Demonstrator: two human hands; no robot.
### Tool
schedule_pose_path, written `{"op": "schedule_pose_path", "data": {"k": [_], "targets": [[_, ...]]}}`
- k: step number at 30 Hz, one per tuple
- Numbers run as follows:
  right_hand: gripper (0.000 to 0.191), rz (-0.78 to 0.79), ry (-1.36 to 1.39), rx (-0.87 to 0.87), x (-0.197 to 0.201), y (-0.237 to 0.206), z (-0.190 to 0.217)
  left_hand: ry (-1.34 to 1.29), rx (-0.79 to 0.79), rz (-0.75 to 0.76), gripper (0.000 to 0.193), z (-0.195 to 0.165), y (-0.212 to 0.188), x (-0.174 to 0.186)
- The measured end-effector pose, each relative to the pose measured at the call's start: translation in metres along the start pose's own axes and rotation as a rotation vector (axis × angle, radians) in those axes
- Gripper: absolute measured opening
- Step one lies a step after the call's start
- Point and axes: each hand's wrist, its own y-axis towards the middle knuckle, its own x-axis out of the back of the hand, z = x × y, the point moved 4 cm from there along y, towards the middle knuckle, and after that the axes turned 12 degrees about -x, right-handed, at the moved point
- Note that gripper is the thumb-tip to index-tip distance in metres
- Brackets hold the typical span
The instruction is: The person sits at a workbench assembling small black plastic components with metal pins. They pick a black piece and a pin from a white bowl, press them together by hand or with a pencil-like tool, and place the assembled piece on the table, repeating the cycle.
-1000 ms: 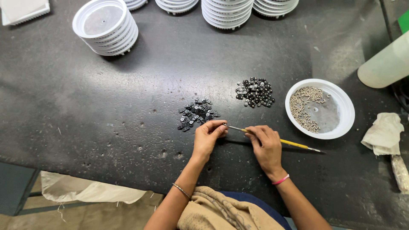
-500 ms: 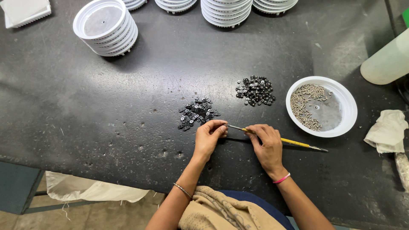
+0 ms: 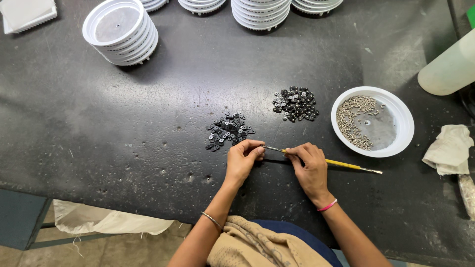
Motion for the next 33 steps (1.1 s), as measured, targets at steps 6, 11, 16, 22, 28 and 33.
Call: {"op": "schedule_pose_path", "data": {"k": [6,11,16,22,28,33], "targets": [[0.01,0.066,-0.084,0.039,-0.005,0.001,-0.001,-0.003,-0.011,0.018,0.018,-0.001,0.0,0.002],[0.017,0.033,-0.042,0.068,-0.003,0.002,0.007,0.001,0.002,-0.013,0.019,-0.003,-0.002,0.0],[0.013,0.022,-0.03,0.074,-0.001,0.001,0.007,0.014,-0.004,-0.018,0.021,-0.006,-0.003,-0.001],[0.007,0.055,-0.126,0.019,-0.002,0.003,0.003,0.051,-0.014,0.006,0.021,-0.006,-0.003,-0.002],[0.014,0.009,-0.003,0.064,0.001,0.003,0.004,0.01,0.005,-0.019,0.02,-0.003,-0.004,-0.002],[0.007,0.035,-0.092,-0.001,-0.003,0.0,-0.004,-0.024,-0.01,0.006,0.021,-0.002,-0.003,-0.001]]}}
